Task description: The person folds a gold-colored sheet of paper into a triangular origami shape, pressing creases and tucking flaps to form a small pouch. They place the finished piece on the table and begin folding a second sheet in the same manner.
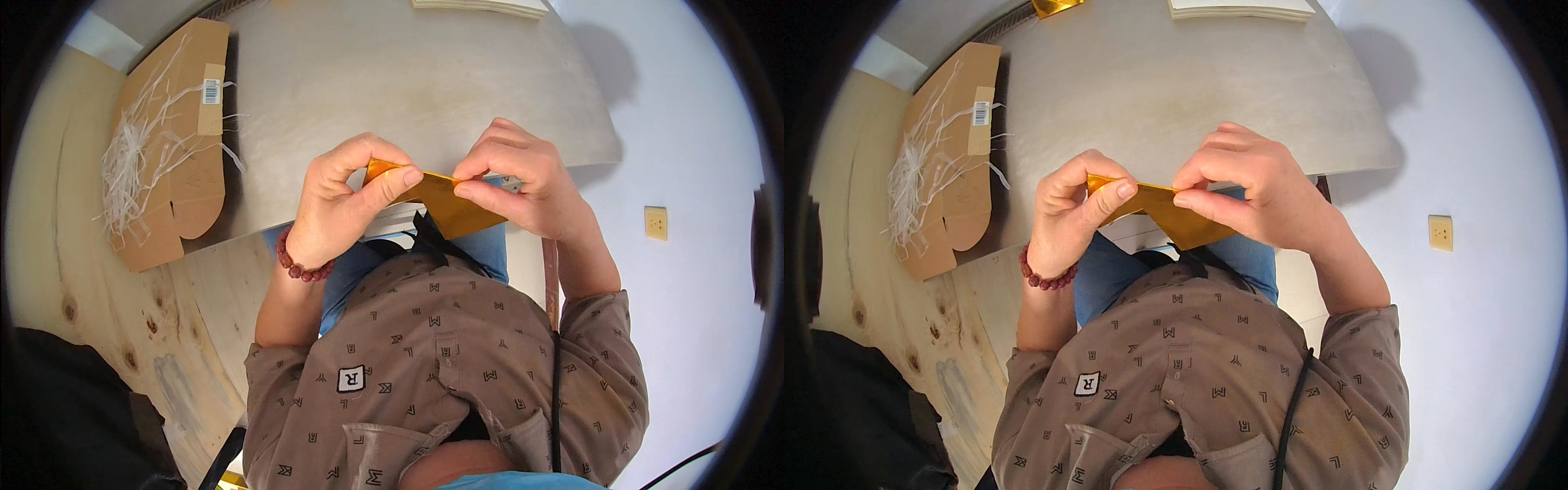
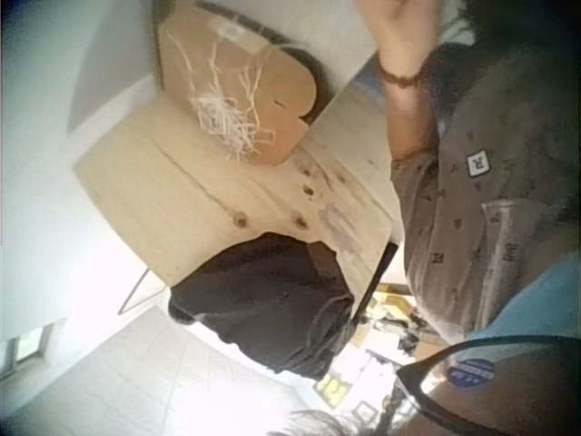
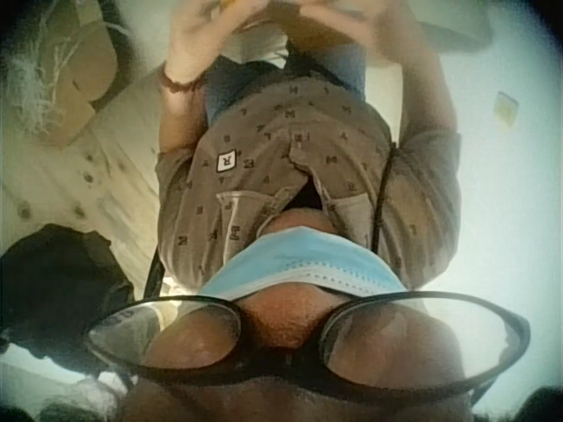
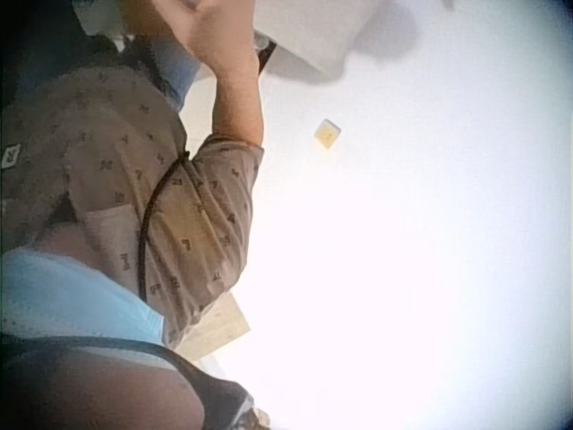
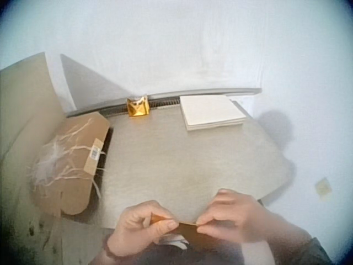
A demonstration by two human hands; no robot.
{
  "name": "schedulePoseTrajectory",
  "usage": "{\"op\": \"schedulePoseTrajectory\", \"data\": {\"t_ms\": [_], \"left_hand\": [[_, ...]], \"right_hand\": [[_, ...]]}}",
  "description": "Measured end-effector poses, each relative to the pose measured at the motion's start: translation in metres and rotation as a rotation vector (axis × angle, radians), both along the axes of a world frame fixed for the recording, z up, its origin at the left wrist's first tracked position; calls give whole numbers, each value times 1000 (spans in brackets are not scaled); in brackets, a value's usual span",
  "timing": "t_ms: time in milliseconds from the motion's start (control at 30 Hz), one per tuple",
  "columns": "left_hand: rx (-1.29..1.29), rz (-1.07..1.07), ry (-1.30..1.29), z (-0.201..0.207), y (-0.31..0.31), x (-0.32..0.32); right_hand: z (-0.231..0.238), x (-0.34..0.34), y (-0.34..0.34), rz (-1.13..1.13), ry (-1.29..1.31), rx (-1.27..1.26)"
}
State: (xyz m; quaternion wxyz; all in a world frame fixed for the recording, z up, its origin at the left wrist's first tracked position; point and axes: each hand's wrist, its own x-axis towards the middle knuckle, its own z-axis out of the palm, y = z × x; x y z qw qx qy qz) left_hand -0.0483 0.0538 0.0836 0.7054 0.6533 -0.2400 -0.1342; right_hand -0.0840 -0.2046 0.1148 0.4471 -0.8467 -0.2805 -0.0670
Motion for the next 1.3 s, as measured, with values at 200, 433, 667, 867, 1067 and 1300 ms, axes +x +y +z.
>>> {"op": "schedulePoseTrajectory", "data": {"t_ms": [200, 433, 667, 867, 1067, 1300], "left_hand": [[244, 165, -329, 6, -1, 12], [152, 283, -158, 11, -25, -20], [-137, 100, 246, -28, -44, -11], [-84, 68, 382, -31, -36, -2], [196, -271, 355, -22, -6, 12], [158, -299, 240, -26, -11, 7]], "right_hand": [[-3, 3, 6, -52, -63, -14], [-4, 19, 13, -308, -467, -169], [-29, 14, 25, -256, -492, -198], [-28, 7, 14, -264, -347, -121], [-27, 12, 2, -196, 401, 417], [-50, 19, 11, -79, 636, 478]]}}
